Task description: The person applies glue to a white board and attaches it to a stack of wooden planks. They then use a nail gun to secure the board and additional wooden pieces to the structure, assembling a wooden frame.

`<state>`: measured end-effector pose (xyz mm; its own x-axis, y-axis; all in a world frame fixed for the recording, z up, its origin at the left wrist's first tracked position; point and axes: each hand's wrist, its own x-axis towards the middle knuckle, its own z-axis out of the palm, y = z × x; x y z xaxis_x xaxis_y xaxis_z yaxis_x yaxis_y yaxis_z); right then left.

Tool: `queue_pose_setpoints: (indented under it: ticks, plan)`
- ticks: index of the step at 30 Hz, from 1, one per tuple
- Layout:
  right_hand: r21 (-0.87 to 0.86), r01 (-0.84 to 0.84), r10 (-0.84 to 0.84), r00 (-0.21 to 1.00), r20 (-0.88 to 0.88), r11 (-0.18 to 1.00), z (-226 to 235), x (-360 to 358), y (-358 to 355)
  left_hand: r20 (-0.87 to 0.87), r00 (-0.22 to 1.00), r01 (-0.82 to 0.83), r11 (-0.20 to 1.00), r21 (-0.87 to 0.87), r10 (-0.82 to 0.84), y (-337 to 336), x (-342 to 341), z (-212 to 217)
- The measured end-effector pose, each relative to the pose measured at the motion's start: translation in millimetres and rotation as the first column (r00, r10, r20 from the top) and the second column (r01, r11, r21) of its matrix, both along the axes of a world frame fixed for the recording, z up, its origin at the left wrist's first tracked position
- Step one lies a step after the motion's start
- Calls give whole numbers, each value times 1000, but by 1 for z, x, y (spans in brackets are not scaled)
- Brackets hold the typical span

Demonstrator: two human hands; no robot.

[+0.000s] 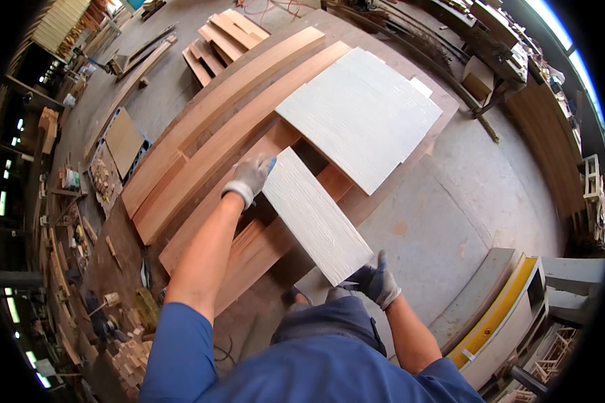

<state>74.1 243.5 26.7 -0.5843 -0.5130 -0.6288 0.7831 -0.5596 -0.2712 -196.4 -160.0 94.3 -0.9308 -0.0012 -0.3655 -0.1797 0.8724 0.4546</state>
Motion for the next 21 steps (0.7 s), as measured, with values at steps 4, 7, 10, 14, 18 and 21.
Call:
queue_pose_setpoints:
  ticks: [4,7,10,14,18,21]
  plan:
    - [-43,-89,94,988,122,995,20,-16,-15,42,992,125,986,-115,-121,4,-9,-20]
    - [-91,-70,82,988,132,993,29,-27,-18,-53,996,65,993,-99,-71,1,8,14]
    - [-64,-87,93,991,95,994,60,-31,-25,-105,981,-142,972,185,163,-31,57,39]
    - [143,-349,363,928,-89,926,88,-61,-37,-101,909,-386,908,164,404,-94,141,77]
    - [441,-478,631,706,-322,760,128,-100,-87,-186,721,-574,726,380,668,-141,234,97]
    - [589,-510,776,472,-418,627,153,-125,-142,-203,549,-612,556,563,811,-174,305,88]
